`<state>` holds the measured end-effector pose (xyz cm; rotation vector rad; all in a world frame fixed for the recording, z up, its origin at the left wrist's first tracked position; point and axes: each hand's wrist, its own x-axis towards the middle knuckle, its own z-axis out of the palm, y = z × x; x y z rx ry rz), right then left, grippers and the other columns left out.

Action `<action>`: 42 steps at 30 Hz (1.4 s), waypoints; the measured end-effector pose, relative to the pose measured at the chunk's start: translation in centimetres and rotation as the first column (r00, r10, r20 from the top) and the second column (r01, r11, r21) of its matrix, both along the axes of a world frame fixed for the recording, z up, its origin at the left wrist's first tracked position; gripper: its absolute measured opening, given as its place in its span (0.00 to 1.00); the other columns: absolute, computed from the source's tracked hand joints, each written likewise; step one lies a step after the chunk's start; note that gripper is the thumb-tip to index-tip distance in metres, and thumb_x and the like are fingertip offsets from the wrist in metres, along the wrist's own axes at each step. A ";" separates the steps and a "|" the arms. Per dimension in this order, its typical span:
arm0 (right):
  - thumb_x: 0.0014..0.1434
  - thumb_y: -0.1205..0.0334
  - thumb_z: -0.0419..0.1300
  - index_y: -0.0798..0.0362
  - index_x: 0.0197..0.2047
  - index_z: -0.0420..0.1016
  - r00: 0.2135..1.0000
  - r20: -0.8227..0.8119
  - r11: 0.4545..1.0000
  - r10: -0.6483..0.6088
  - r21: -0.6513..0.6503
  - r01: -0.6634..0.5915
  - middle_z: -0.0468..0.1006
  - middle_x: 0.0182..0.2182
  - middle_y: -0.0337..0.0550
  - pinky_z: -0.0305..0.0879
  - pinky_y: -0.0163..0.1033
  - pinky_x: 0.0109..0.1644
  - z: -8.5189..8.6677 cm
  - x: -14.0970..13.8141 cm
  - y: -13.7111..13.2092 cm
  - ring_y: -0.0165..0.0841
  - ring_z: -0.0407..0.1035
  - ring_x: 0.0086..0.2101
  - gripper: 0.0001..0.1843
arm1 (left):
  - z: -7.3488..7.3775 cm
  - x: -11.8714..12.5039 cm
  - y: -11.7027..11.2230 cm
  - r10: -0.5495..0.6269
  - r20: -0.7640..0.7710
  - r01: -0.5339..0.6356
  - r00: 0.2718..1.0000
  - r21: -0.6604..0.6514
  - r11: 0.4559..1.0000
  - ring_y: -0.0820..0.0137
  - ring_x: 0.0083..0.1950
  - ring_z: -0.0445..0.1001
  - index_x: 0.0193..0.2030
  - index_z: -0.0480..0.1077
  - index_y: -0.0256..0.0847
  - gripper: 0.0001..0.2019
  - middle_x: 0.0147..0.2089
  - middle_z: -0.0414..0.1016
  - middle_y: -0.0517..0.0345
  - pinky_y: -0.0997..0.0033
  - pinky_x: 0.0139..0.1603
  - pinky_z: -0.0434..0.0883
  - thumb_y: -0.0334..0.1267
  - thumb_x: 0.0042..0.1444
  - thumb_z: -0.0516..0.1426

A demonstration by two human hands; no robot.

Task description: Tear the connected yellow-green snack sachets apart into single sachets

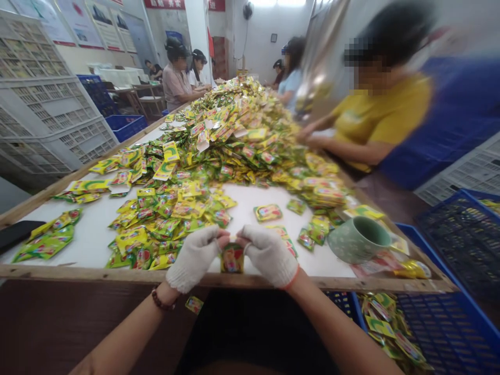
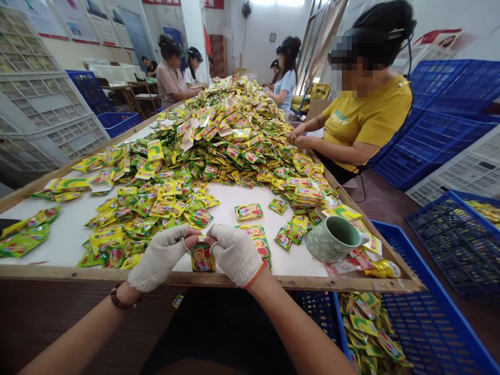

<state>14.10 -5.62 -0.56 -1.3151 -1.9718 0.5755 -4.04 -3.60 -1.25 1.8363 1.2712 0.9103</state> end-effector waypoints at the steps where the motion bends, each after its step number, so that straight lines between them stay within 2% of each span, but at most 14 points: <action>1: 0.61 0.68 0.55 0.52 0.26 0.68 1.000 -0.009 1.000 0.003 -0.009 -0.003 0.66 0.21 0.33 0.56 0.32 0.30 0.1 0.0 0.0 0.27 0.62 0.24 0.11 | 0.1 0.0 0.0 -0.004 0.002 0.004 1.000 -0.009 1.000 0.68 0.33 0.74 0.34 0.76 0.38 0.13 0.31 0.78 0.57 0.71 0.34 0.71 0.45 0.55 0.55; 6: 0.61 0.70 0.53 0.51 0.28 0.71 0.993 -0.009 0.992 0.116 0.048 -0.116 0.70 0.23 0.35 0.61 0.32 0.32 -0.5 0.9 -0.2 0.29 0.66 0.26 0.11 | -1.2 -1.0 -0.5 -0.087 -0.067 0.098 0.994 0.181 0.979 0.67 0.40 0.77 0.38 0.77 0.41 0.12 0.37 0.80 0.55 0.69 0.42 0.74 0.40 0.60 0.52; 10: 0.59 0.72 0.52 0.52 0.44 0.74 0.960 0.147 0.939 0.237 0.219 -0.266 0.78 0.37 0.44 0.66 0.33 0.38 -1.3 2.0 -1.1 0.32 0.72 0.35 0.14 | -2.8 -2.5 -1.2 -0.134 -0.217 0.222 0.967 0.453 0.864 0.64 0.52 0.76 0.50 0.75 0.45 0.15 0.51 0.78 0.51 0.67 0.53 0.73 0.32 0.58 0.54; 13: 0.61 0.68 0.53 0.55 0.46 0.73 0.933 0.312 0.909 0.178 0.310 -0.277 0.79 0.43 0.51 0.67 0.36 0.37 -1.3 1.8 -1.7 0.36 0.73 0.38 0.12 | -3.6 -2.8 -1.5 -0.113 -0.302 0.267 0.947 0.539 0.799 0.63 0.55 0.74 0.53 0.73 0.47 0.19 0.54 0.76 0.51 0.65 0.55 0.72 0.29 0.56 0.54; 16: 0.60 0.69 0.52 0.55 0.38 0.75 0.907 0.403 0.928 0.123 0.276 -0.249 0.78 0.35 0.49 0.64 0.37 0.31 -0.9 0.9 -1.4 0.36 0.71 0.32 0.09 | -3.7 -2.3 -1.3 -0.082 -0.318 0.253 0.944 0.548 0.797 0.64 0.54 0.74 0.52 0.73 0.46 0.19 0.53 0.76 0.51 0.65 0.55 0.72 0.27 0.56 0.52; 18: 0.58 0.72 0.52 0.54 0.33 0.74 0.937 0.334 0.956 0.101 0.230 -0.184 0.76 0.31 0.46 0.63 0.35 0.31 -0.9 0.5 -0.4 0.34 0.69 0.29 0.10 | -3.3 -1.8 -0.7 -0.051 -0.297 0.206 0.953 0.520 0.829 0.65 0.54 0.74 0.52 0.72 0.43 0.17 0.52 0.76 0.50 0.65 0.55 0.71 0.29 0.58 0.51; 20: 0.57 0.72 0.52 0.53 0.35 0.73 0.992 0.124 0.983 0.038 0.175 -0.060 0.75 0.29 0.42 0.64 0.34 0.34 -1.0 0.9 1.1 0.31 0.68 0.29 0.09 | -2.5 -1.5 0.3 0.001 -0.283 0.143 0.959 0.486 0.862 0.64 0.53 0.73 0.52 0.70 0.41 0.15 0.51 0.75 0.49 0.65 0.55 0.70 0.32 0.60 0.50; 22: 0.59 0.66 0.53 0.52 0.41 0.71 0.988 -0.111 0.993 -0.108 0.038 0.113 0.74 0.28 0.39 0.66 0.34 0.34 -1.3 2.1 2.8 0.30 0.69 0.29 0.08 | -1.6 -1.3 1.7 0.084 -0.319 0.077 0.944 0.462 0.884 0.63 0.51 0.72 0.51 0.69 0.39 0.14 0.47 0.75 0.49 0.63 0.54 0.70 0.34 0.61 0.50; 24: 0.59 0.61 0.53 0.53 0.47 0.68 0.933 -0.199 0.950 -0.301 -0.143 0.276 0.74 0.27 0.37 0.66 0.34 0.30 -1.6 4.0 4.5 0.30 0.69 0.25 0.13 | -0.8 -1.1 3.5 0.158 -0.441 0.047 0.884 0.420 0.906 0.63 0.49 0.72 0.45 0.70 0.39 0.11 0.43 0.74 0.50 0.64 0.52 0.69 0.34 0.60 0.49; 28: 0.57 0.62 0.52 0.55 0.43 0.70 0.890 -0.056 0.880 -0.452 -0.191 0.435 0.75 0.26 0.40 0.67 0.37 0.32 -2.0 8.0 6.2 0.34 0.71 0.28 0.12 | -0.3 0.0 7.0 0.217 -0.663 0.011 0.716 0.322 0.947 0.61 0.44 0.72 0.36 0.69 0.40 0.08 0.40 0.72 0.50 0.64 0.45 0.68 0.38 0.59 0.50; 34: 0.55 0.69 0.53 0.55 0.37 0.74 0.787 0.290 0.799 -0.545 -0.103 0.592 0.78 0.38 0.51 0.62 0.39 0.47 -1.2 12.2 7.6 0.39 0.71 0.42 0.09 | -0.9 2.1 9.5 0.233 -0.726 -0.012 0.647 0.296 0.955 0.54 0.40 0.72 0.30 0.69 0.38 0.07 0.36 0.70 0.46 0.60 0.38 0.66 0.40 0.48 0.59; 38: 0.50 0.73 0.58 0.58 0.36 0.76 0.736 0.440 0.760 -0.515 -0.162 0.629 0.79 0.39 0.58 0.61 0.39 0.45 -1.6 13.9 10.1 0.41 0.72 0.42 0.09 | -1.1 2.1 9.1 0.209 -0.703 0.029 0.679 0.311 0.950 0.60 0.41 0.70 0.27 0.66 0.40 0.04 0.38 0.70 0.50 0.63 0.41 0.65 0.36 0.49 0.57; 40: 0.49 0.71 0.61 0.58 0.38 0.77 0.733 0.467 0.753 -0.495 -0.192 0.630 0.78 0.41 0.59 0.62 0.38 0.44 -2.2 14.3 11.1 0.41 0.73 0.42 0.11 | -1.0 1.7 8.6 0.190 -0.582 -0.008 0.791 0.301 0.954 0.65 0.38 0.69 0.25 0.64 0.41 0.06 0.34 0.69 0.55 0.66 0.40 0.65 0.35 0.50 0.56; 42: 0.46 0.67 0.65 0.59 0.39 0.77 0.737 0.474 0.747 -0.482 -0.217 0.628 0.78 0.41 0.59 0.63 0.38 0.41 -2.6 14.5 11.5 0.41 0.73 0.41 0.15 | -0.9 1.4 7.8 0.157 -0.310 -0.105 0.938 0.179 0.978 0.69 0.33 0.68 0.24 0.63 0.41 0.07 0.28 0.67 0.61 0.70 0.35 0.65 0.37 0.50 0.56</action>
